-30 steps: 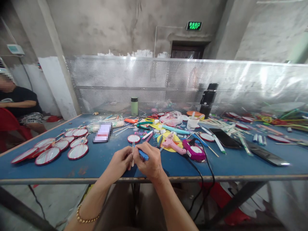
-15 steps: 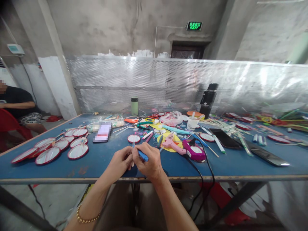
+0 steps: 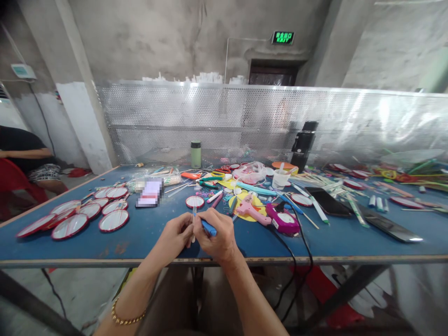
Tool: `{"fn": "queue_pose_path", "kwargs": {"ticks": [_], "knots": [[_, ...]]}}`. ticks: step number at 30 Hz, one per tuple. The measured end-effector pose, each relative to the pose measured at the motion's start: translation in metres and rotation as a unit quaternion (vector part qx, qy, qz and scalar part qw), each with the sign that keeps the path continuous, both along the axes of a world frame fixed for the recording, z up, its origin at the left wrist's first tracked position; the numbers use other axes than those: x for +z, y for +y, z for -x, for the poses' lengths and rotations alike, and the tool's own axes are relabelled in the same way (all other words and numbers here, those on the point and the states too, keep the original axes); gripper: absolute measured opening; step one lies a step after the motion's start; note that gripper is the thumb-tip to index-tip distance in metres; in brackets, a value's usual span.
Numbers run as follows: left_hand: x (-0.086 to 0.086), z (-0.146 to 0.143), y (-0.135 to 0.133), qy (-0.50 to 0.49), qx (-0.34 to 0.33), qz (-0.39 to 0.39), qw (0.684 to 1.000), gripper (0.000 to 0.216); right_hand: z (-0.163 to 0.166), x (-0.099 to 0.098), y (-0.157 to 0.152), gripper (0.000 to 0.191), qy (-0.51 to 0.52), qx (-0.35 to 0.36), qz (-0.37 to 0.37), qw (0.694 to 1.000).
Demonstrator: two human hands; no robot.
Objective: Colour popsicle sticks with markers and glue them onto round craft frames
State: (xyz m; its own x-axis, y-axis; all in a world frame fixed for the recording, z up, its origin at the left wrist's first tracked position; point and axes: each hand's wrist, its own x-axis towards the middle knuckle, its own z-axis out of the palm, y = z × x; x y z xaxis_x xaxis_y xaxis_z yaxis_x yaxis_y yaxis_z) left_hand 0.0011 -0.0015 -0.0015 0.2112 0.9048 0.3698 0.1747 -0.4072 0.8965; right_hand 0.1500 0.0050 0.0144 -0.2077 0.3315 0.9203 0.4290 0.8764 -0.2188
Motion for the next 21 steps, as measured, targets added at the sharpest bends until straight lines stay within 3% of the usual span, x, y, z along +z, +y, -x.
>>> {"fn": "queue_pose_path", "kwargs": {"ticks": [21], "knots": [[0.0005,0.0004,-0.0004,0.009,-0.005,0.006,1.0,0.018,-0.0003,-0.0023,0.0011,0.011,0.013,-0.021,-0.004,1.0]]}}
